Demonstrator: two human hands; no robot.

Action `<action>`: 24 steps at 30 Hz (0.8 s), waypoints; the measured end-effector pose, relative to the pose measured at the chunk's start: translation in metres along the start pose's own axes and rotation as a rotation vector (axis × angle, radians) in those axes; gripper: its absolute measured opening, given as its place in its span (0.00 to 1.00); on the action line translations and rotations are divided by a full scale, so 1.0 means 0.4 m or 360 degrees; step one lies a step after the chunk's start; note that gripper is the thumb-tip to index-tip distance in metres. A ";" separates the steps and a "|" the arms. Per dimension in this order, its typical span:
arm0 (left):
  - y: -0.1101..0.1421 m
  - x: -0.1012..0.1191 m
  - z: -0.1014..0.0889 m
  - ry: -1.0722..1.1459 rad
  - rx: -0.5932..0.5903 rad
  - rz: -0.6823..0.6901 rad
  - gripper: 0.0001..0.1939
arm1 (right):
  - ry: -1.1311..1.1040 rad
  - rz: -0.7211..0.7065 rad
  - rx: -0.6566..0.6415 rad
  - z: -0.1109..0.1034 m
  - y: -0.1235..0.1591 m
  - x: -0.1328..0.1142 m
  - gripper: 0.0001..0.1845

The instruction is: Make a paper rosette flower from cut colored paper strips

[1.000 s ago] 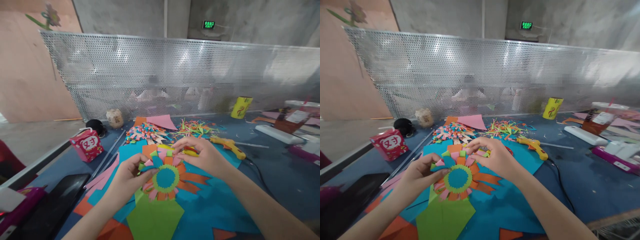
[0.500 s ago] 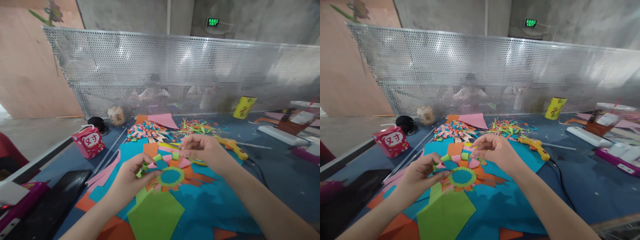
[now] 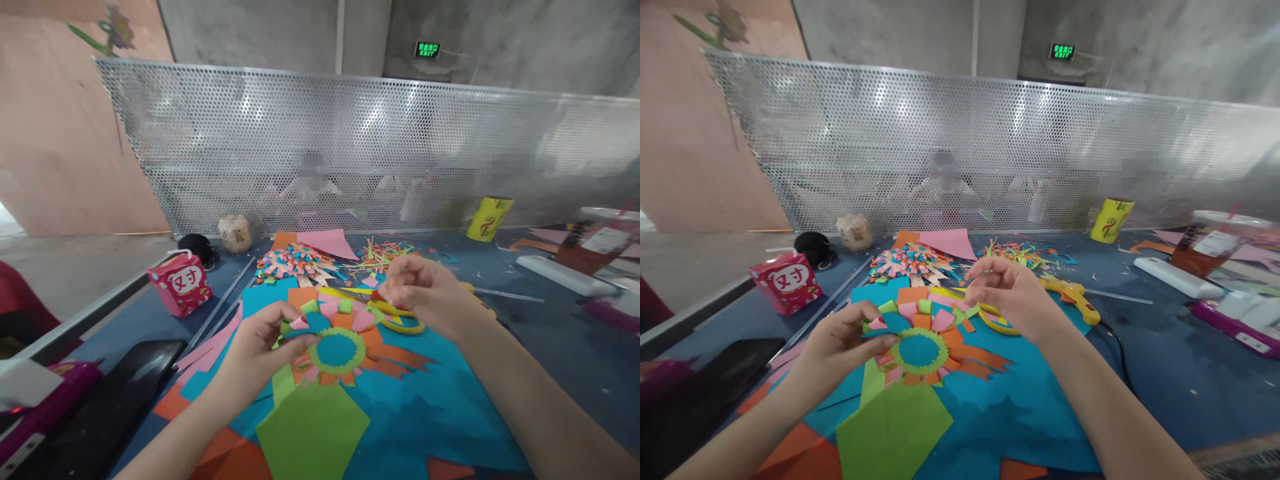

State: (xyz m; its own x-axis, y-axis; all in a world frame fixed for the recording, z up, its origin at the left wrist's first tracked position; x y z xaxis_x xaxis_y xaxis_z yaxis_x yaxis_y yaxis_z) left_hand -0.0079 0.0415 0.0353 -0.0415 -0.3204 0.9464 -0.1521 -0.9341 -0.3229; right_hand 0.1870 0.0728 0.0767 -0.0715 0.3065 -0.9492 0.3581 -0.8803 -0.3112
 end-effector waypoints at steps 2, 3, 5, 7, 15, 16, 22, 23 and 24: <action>-0.007 -0.009 -0.009 0.0113 0.0073 -0.0076 0.11 | -0.0130 -0.0247 0.0030 -0.009 0.005 -0.036 0.12; -0.010 -0.014 -0.012 0.0157 0.0102 -0.0110 0.11 | -0.0113 -0.0333 0.0074 -0.013 0.008 -0.048 0.12; -0.015 -0.022 -0.015 0.0196 0.0138 -0.0156 0.12 | 0.0126 -0.0366 0.0206 -0.015 0.015 -0.054 0.11; -0.017 -0.027 -0.016 0.0180 0.0148 -0.0172 0.13 | 0.0492 -0.0336 0.0326 -0.006 0.022 -0.052 0.10; 0.006 0.051 -0.006 -0.0579 0.0156 0.0324 0.06 | 0.1475 -0.0527 0.0204 0.075 0.044 -0.063 0.07; 0.014 0.074 -0.002 -0.0748 0.0163 0.0483 0.05 | 0.1531 -0.0547 0.0199 0.078 0.046 -0.064 0.06; 0.074 0.138 0.067 -0.1370 -0.0220 0.1295 0.09 | 0.1857 -0.0705 0.0191 0.099 0.061 -0.065 0.08; 0.078 0.136 0.071 -0.1412 -0.0252 0.1336 0.11 | 0.1917 -0.0733 0.0183 0.105 0.063 -0.066 0.08; 0.080 0.133 0.074 -0.1441 -0.0270 0.1351 0.11 | 0.1975 -0.0758 0.0176 0.110 0.066 -0.067 0.08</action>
State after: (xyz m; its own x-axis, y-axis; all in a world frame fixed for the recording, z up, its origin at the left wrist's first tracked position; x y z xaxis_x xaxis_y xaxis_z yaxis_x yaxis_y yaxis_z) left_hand 0.0143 -0.0100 0.0751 0.4942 -0.8663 0.0718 -0.5376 -0.3695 -0.7579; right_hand 0.1575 0.0256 0.0917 0.7427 0.6628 -0.0948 0.4540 -0.6026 -0.6564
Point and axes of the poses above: each hand's wrist, its own y-axis away from the middle knuckle, its own z-axis out of the palm, x = y × z, the point moved 8 cm from there along -y, towards the middle knuckle, and after that the axes turned 10 degrees about y, right-handed, at the moved point
